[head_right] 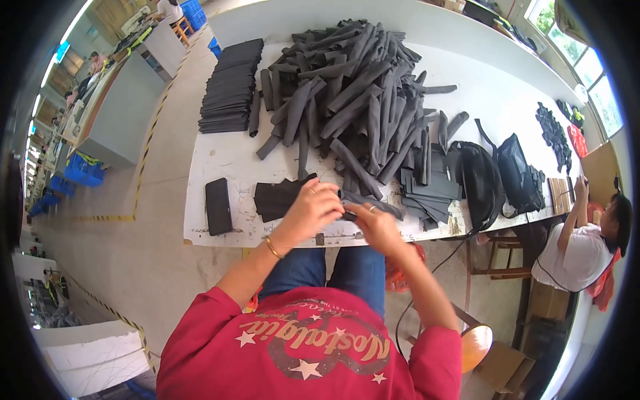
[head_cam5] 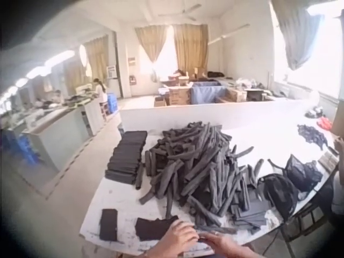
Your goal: Inserting a wooden rod into grey foam tubes as part of a manufacturing or quality check process.
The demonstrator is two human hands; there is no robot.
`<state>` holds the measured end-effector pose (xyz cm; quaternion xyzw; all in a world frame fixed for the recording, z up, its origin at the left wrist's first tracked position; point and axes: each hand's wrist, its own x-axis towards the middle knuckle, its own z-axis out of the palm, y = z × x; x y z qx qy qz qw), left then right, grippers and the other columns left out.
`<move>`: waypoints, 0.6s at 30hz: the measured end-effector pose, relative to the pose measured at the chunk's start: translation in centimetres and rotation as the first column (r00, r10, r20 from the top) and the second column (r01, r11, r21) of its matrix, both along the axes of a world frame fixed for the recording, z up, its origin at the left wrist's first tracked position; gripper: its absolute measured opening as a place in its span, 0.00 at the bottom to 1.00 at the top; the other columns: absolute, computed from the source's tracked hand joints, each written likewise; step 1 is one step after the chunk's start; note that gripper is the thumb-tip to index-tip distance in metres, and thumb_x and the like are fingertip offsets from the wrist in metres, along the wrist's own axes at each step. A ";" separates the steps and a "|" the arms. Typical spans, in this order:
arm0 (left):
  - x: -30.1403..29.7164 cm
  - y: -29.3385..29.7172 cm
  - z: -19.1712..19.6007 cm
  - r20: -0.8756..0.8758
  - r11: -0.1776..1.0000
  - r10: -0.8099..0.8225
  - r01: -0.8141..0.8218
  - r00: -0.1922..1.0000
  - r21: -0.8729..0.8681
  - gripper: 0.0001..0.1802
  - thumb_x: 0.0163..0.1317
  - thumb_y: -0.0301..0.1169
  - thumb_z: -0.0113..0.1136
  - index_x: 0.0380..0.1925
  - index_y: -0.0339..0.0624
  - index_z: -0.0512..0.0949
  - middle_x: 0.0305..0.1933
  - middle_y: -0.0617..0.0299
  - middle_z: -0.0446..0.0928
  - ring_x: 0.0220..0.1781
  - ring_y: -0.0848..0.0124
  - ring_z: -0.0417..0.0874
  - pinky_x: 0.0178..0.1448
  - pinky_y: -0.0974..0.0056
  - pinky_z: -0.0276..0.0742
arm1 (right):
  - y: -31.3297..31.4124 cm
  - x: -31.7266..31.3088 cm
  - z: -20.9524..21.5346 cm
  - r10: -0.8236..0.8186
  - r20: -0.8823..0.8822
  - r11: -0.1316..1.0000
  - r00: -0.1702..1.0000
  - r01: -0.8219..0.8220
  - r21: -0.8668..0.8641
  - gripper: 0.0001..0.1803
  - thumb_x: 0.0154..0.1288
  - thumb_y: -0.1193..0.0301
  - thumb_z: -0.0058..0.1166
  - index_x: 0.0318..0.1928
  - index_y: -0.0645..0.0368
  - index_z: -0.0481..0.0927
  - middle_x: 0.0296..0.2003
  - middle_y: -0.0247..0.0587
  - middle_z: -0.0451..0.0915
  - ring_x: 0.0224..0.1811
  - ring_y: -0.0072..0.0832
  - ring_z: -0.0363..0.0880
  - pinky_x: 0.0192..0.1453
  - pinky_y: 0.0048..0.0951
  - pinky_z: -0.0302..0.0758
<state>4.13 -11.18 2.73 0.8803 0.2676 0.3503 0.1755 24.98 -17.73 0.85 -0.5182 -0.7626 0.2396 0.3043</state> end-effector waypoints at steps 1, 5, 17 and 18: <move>0.5 -0.8 1.1 -0.061 0.992 0.041 -0.033 0.997 0.124 0.06 0.50 0.28 0.67 0.28 0.45 0.79 0.43 0.63 0.77 0.56 0.61 0.74 0.63 0.49 0.65 | 0.4 -0.9 -1.5 0.019 -0.187 0.999 0.982 -0.024 -0.024 0.14 0.65 0.74 0.53 0.51 0.58 0.78 0.32 0.43 0.79 0.33 0.41 0.80 0.38 0.36 0.74; -3.1 -0.3 1.5 0.717 0.796 0.578 -0.462 0.390 -0.391 0.25 0.53 0.33 0.71 0.49 0.35 0.75 0.57 0.52 0.69 0.64 0.58 0.69 0.69 0.48 0.61 | -1.6 -3.3 -3.6 -0.260 -0.511 0.800 0.820 -0.114 -0.589 0.11 0.70 0.71 0.49 0.47 0.62 0.79 0.24 0.24 0.67 0.29 0.12 0.63 0.32 0.21 0.63; -4.3 1.4 -5.8 0.435 0.333 0.896 0.521 0.084 -0.786 0.16 0.63 0.40 0.64 0.36 0.37 0.78 0.21 0.64 0.75 0.21 0.71 0.77 0.28 0.62 0.79 | -6.4 -10.9 -6.0 -0.259 -0.283 0.885 0.924 0.110 -0.452 0.10 0.72 0.71 0.46 0.40 0.65 0.77 0.21 0.54 0.73 0.22 0.39 0.74 0.29 0.36 0.70; -4.2 1.3 -6.0 0.420 0.300 0.898 0.517 0.131 -0.802 0.15 0.63 0.40 0.64 0.35 0.37 0.78 0.20 0.64 0.75 0.20 0.72 0.76 0.26 0.63 0.78 | -7.0 -10.5 -5.9 -0.256 -0.278 0.884 0.926 0.107 -0.455 0.10 0.72 0.71 0.46 0.40 0.65 0.77 0.21 0.54 0.73 0.22 0.39 0.74 0.29 0.36 0.70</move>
